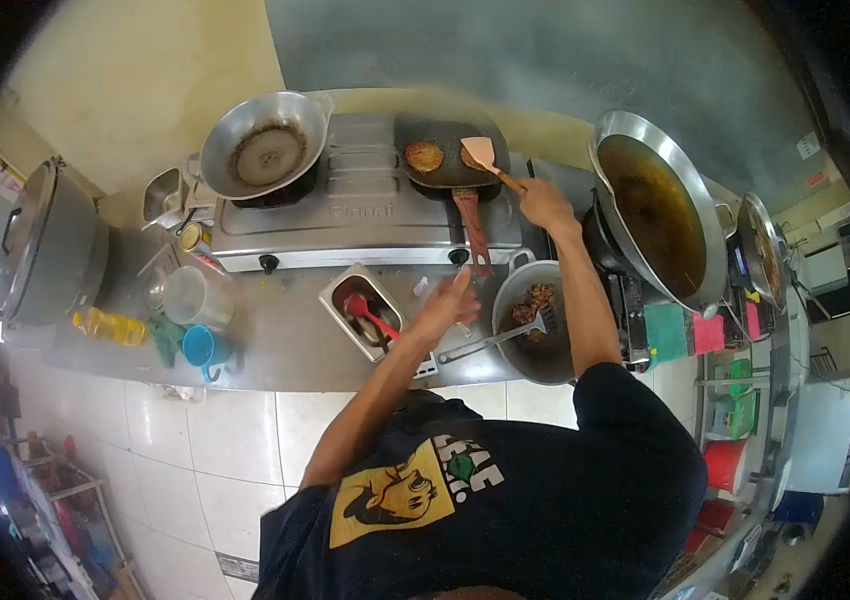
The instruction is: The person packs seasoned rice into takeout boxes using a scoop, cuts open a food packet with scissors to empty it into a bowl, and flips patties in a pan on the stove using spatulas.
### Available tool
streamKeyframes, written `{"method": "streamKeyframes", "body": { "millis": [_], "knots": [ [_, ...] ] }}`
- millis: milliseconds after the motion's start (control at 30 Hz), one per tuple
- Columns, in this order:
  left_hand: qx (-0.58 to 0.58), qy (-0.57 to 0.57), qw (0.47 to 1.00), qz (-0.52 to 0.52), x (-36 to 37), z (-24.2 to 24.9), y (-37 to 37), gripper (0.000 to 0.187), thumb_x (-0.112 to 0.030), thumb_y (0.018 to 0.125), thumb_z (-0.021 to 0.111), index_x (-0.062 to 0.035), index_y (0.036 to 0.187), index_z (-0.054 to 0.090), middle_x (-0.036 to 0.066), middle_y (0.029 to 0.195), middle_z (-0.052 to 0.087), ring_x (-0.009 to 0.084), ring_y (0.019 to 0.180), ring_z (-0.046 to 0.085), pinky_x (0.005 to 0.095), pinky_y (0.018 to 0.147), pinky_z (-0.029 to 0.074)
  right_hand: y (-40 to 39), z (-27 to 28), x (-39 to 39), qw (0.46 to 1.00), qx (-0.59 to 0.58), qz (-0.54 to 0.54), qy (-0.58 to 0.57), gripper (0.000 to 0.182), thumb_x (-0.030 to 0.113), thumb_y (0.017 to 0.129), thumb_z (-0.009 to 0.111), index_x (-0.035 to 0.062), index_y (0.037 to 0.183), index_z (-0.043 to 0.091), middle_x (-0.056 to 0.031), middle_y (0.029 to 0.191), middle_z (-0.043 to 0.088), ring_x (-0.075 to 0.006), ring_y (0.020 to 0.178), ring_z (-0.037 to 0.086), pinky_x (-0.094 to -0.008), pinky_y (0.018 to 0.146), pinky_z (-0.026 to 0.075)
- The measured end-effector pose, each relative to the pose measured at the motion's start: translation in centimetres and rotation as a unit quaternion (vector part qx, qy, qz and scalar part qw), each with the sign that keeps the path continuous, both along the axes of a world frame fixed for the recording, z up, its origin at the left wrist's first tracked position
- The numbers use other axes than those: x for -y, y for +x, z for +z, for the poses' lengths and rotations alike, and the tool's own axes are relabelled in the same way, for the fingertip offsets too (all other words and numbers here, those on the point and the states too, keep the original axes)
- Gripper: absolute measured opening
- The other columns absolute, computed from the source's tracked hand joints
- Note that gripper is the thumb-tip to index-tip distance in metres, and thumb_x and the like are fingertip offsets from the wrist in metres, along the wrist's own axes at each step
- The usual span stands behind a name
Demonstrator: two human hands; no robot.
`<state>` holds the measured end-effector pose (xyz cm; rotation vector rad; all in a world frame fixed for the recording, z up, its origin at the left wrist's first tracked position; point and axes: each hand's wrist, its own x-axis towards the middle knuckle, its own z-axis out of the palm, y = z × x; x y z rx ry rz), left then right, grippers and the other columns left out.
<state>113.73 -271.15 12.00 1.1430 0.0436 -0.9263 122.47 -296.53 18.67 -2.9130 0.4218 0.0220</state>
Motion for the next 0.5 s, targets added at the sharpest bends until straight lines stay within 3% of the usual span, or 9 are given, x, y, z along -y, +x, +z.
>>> {"method": "streamKeyframes", "body": {
  "millis": [67, 133, 167, 233, 267, 333, 500],
  "knots": [
    [-0.061, 0.014, 0.998, 0.032, 4.3, -1.6, 2.1, 0.065, -0.055, 0.093, 0.049, -0.0029, 0.131, 0.040, 0.017, 0.111, 0.058, 0.0280, 0.104, 0.059, 0.0391, 0.090, 0.048, -0.8, 1.4, -0.5, 1.000, 0.004, 0.011, 0.011, 0.029, 0.015, 0.089, 0.048, 0.0095, 0.114, 0.062, -0.0216, 0.105, 0.064, -0.0414, 0.099, 0.059, -0.0503, 0.087, 0.045],
    [-0.151, -0.180, 0.969, 0.082, 6.8, -2.4, 3.6, 0.057, -0.055, 0.092, 0.052, -0.0044, 0.119, 0.048, 0.013, 0.102, 0.059, 0.0237, 0.095, 0.061, 0.0384, 0.081, 0.051, -1.6, 2.5, -0.9, 1.000, 0.008, 0.022, 0.020, 0.030, 0.013, 0.087, 0.049, 0.0090, 0.114, 0.060, -0.0218, 0.104, 0.064, -0.0425, 0.096, 0.060, -0.0504, 0.086, 0.046],
    [-0.153, -0.179, 0.968, 0.085, 7.7, -3.1, 4.3, 0.057, -0.055, 0.092, 0.052, -0.0044, 0.119, 0.048, 0.013, 0.102, 0.059, 0.0237, 0.095, 0.061, 0.0384, 0.081, 0.051, -2.0, 2.5, -1.1, 0.998, 0.042, 0.006, 0.050, 0.030, 0.014, 0.089, 0.048, 0.0095, 0.116, 0.059, -0.0216, 0.104, 0.064, -0.0423, 0.097, 0.059, -0.0505, 0.086, 0.046],
    [-0.169, -0.177, 0.964, 0.108, 9.0, -4.4, 5.3, 0.047, -0.053, 0.091, 0.055, -0.0068, 0.103, 0.052, 0.005, 0.084, 0.057, 0.0165, 0.072, 0.059, 0.0312, 0.063, 0.051, -2.8, 2.4, -1.6, 0.994, 0.073, -0.010, 0.083, 0.030, 0.015, 0.091, 0.047, 0.0100, 0.119, 0.058, -0.0214, 0.103, 0.064, -0.0422, 0.098, 0.059, -0.0506, 0.086, 0.046],
    [-0.170, -0.174, 0.964, 0.109, 9.2, -4.9, 5.5, 0.047, -0.053, 0.091, 0.055, -0.0068, 0.103, 0.052, 0.005, 0.084, 0.057, 0.0165, 0.072, 0.059, 0.0312, 0.063, 0.051, -3.3, 2.2, -1.8, 0.991, 0.097, -0.019, 0.088, 0.031, 0.018, 0.092, 0.046, 0.0111, 0.121, 0.057, -0.0215, 0.103, 0.064, -0.0422, 0.098, 0.059, -0.0501, 0.086, 0.046],
    [-0.059, -0.124, 0.984, 0.111, 9.6, -6.0, 5.4, 0.044, -0.051, 0.090, 0.057, -0.0071, 0.093, 0.054, -0.001, 0.069, 0.049, 0.0103, 0.055, 0.050, 0.0242, 0.047, 0.044, -4.0, 1.9, -1.9, 0.988, 0.119, -0.032, 0.095, 0.033, 0.020, 0.094, 0.045, 0.0121, 0.124, 0.056, -0.0216, 0.102, 0.064, -0.0423, 0.099, 0.058, -0.0497, 0.087, 0.046],
    [0.072, 0.034, 0.983, 0.163, 8.9, -5.8, 5.3, 0.046, -0.053, 0.088, 0.060, -0.0072, 0.083, 0.054, -0.002, 0.061, 0.047, 0.0087, 0.048, 0.047, 0.0231, 0.041, 0.040, -5.4, 1.1, -2.1, 0.980, 0.130, -0.055, 0.138, 0.034, 0.021, 0.095, 0.047, 0.0148, 0.128, 0.054, -0.0224, 0.106, 0.063, -0.0427, 0.099, 0.058, -0.0494, 0.086, 0.046]
  ]
}}
